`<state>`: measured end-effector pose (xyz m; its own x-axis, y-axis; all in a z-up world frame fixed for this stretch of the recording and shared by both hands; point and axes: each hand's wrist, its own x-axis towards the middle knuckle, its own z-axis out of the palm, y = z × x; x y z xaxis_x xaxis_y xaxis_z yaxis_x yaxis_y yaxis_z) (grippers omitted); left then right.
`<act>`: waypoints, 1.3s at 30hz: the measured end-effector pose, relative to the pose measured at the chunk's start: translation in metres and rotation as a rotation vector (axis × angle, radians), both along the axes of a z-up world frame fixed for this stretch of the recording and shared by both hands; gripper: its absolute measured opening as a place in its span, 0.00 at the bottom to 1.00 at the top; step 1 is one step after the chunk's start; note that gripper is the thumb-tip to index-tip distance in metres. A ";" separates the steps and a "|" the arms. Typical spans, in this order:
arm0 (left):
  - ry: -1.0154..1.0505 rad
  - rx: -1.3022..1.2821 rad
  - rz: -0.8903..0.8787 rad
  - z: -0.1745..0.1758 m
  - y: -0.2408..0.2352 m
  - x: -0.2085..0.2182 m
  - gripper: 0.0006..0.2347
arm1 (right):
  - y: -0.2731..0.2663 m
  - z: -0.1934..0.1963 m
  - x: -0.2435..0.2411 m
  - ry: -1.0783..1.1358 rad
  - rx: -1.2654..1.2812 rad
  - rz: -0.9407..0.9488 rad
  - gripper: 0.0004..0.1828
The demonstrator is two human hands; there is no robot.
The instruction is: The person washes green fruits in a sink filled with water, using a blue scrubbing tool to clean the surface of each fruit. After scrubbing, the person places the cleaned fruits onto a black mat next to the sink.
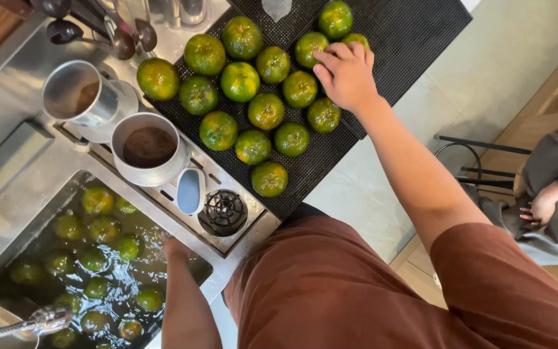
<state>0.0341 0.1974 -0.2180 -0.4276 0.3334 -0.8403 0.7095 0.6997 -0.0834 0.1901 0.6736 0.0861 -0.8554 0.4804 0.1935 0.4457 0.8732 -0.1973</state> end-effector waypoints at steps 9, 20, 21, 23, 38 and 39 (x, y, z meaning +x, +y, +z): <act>-0.103 0.054 -0.032 -0.080 -0.154 0.032 0.24 | -0.146 0.062 -0.006 0.244 -0.071 0.149 0.16; -0.054 0.830 1.165 0.127 -0.140 0.027 0.37 | -0.347 0.034 -0.041 0.013 -0.634 0.263 0.22; -0.145 0.959 1.251 0.138 -0.146 0.028 0.32 | -0.356 0.033 -0.057 -0.091 -0.696 0.119 0.26; -0.250 1.105 1.318 0.143 -0.160 0.026 0.29 | -0.368 0.019 -0.084 -0.181 -0.741 -0.033 0.30; -0.299 0.626 1.707 0.121 -0.207 0.002 0.33 | -0.434 -0.034 -0.031 0.110 -0.840 -0.419 0.24; -0.347 0.753 1.774 0.101 -0.214 0.003 0.35 | -0.444 -0.035 -0.024 0.162 -0.943 -0.427 0.24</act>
